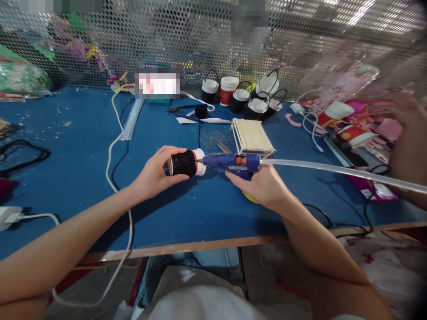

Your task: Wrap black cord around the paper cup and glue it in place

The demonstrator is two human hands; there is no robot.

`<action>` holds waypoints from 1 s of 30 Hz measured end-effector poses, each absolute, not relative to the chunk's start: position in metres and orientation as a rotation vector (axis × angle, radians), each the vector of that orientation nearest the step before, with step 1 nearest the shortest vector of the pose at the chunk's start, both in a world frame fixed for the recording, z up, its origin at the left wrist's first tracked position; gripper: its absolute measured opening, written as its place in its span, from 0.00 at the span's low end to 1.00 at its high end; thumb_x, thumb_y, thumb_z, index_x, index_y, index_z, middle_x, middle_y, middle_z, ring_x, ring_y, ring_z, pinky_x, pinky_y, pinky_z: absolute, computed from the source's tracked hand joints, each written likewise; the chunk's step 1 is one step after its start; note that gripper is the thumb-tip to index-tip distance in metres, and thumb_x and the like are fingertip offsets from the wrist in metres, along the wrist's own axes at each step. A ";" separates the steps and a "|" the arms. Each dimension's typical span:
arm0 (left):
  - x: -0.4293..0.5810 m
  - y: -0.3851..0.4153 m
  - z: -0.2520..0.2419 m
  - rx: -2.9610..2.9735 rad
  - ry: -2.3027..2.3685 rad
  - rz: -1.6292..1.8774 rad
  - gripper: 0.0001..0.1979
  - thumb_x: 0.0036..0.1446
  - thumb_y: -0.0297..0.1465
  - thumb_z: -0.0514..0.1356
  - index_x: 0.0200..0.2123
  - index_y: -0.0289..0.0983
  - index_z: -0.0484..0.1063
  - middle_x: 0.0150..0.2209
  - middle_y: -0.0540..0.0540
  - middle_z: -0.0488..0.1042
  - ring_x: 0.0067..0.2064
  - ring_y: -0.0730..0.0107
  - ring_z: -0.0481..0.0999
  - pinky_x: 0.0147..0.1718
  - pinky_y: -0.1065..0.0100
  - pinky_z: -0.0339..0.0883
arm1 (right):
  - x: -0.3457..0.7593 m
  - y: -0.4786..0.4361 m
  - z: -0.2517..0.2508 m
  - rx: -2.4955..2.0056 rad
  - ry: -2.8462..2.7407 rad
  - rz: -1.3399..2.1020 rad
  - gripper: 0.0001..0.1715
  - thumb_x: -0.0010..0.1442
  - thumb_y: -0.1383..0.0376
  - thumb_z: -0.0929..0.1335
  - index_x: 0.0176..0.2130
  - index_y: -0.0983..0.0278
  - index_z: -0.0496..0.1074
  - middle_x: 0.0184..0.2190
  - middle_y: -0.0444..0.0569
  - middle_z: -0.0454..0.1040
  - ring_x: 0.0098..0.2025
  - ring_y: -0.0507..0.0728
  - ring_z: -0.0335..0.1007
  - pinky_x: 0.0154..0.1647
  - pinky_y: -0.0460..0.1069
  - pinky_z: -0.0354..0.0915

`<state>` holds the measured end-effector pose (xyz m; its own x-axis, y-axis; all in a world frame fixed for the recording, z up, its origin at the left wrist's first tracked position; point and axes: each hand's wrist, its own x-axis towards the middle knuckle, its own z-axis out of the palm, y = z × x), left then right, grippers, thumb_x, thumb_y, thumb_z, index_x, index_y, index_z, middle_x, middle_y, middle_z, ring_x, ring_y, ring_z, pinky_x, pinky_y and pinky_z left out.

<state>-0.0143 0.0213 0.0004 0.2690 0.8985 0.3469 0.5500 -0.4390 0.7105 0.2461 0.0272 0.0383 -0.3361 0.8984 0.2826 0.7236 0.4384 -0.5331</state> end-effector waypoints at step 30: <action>-0.008 0.013 0.003 2.483 1.222 0.945 0.23 0.53 0.30 0.61 0.52 0.40 0.62 0.53 0.40 0.64 0.55 0.58 0.65 0.53 0.55 0.62 | 0.243 0.034 0.041 -1.342 -2.135 0.500 0.11 0.52 0.60 0.67 0.23 0.64 0.66 0.22 0.45 0.71 0.23 0.51 0.65 0.25 0.46 0.61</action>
<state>-0.0083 0.0128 0.0026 0.4485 0.7708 0.4525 0.6315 -0.6315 0.4499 0.2426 0.0344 0.0411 -0.3395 0.9035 0.2615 0.6931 0.4283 -0.5798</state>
